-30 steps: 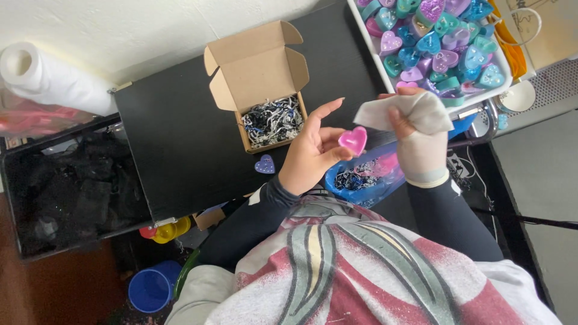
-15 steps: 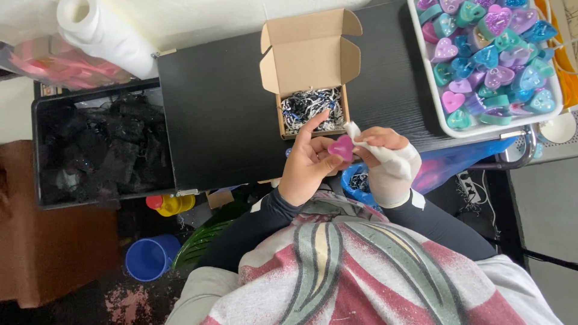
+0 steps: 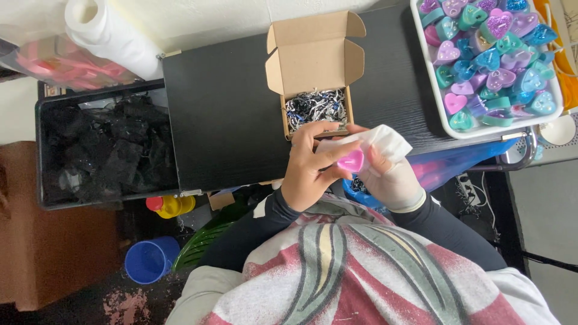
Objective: The person packs heart-shaped candles into a small cardboard box. They wipe the surface with a cloth, place shredded paper into the box, add two candles, close the box, and tie a pink ribbon around it.
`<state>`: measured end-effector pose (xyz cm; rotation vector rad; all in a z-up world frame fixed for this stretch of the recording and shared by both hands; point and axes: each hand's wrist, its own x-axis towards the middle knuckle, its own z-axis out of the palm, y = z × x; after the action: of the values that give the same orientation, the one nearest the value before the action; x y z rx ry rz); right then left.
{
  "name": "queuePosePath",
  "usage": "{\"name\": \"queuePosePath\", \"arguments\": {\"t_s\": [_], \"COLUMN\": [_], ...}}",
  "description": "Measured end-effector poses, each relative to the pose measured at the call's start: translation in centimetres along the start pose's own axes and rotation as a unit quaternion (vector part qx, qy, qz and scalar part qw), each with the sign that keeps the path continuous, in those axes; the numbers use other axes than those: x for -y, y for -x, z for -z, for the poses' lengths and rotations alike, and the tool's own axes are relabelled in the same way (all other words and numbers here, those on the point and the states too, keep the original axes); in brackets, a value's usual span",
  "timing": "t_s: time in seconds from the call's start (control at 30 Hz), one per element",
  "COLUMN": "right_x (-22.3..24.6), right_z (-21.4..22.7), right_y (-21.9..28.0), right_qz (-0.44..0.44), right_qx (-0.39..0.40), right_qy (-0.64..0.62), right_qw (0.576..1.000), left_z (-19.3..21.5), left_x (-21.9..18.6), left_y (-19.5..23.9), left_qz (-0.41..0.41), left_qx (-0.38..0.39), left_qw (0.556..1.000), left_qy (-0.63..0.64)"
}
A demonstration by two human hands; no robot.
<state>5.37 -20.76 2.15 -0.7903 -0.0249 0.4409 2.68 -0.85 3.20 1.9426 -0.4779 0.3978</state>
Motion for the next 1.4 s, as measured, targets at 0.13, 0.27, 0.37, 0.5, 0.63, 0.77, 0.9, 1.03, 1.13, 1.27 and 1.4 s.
{"name": "queuePosePath", "arguments": {"t_s": [0.13, 0.27, 0.37, 0.5, 0.63, 0.77, 0.9, 1.03, 1.13, 1.27, 1.4], "right_x": [1.5, 1.4, 3.2, 2.4, 1.2, -0.6, -0.8, 2.9, 3.6, 3.5, 3.4], "right_z": [-1.0, 1.0, -2.3, -0.5, 0.6, 3.4, 4.4, 1.7, 4.2, 7.8, 10.1], "right_y": [0.4, 0.4, 0.3, 0.7, 1.0, 1.2, 1.1, 1.1, 0.6, -0.1, -0.9], "right_qz": [-0.068, -0.144, -0.147, -0.134, -0.146, -0.121, -0.122, 0.096, 0.262, 0.342, 0.276], "right_qx": [0.146, 0.151, 0.184, 0.144, 0.072, 0.048, 0.054, 0.034, -0.002, -0.147, -0.141], "right_qy": [-0.014, 0.014, 0.004, 0.043, 0.088, 0.106, 0.134, 0.542, 0.686, 0.757, 0.796], "right_qw": [0.987, 0.978, 0.972, 0.979, 0.983, 0.986, 0.982, 0.834, 0.679, 0.537, 0.520], "left_z": [0.2, 0.3, -0.5, -0.4, -0.7, -0.5, 0.7, 2.7, 4.8, 6.4, 6.7], "left_x": [-0.9, -1.1, -0.3, -0.8, -0.5, -0.6, 0.1, 1.8, 2.2, 3.6, 3.6], "left_y": [0.1, 0.6, 1.6, 1.6, 1.9, 2.0, 2.6, 4.4, 4.9, 6.4, 6.2], "left_qz": [-0.071, -0.101, -0.083, -0.074, -0.063, -0.042, -0.014, 0.076, 0.127, 0.133, 0.140], "left_qx": [0.001, 0.077, 0.128, 0.130, 0.131, 0.073, 0.052, -0.005, -0.043, -0.061, -0.043], "left_qw": [0.984, 0.954, 0.959, 0.964, 0.959, 0.979, 0.995, 0.994, 0.985, 0.960, 0.952], "left_qy": [-0.163, -0.271, -0.239, -0.221, -0.243, -0.188, -0.083, -0.082, -0.107, -0.238, -0.270]}}
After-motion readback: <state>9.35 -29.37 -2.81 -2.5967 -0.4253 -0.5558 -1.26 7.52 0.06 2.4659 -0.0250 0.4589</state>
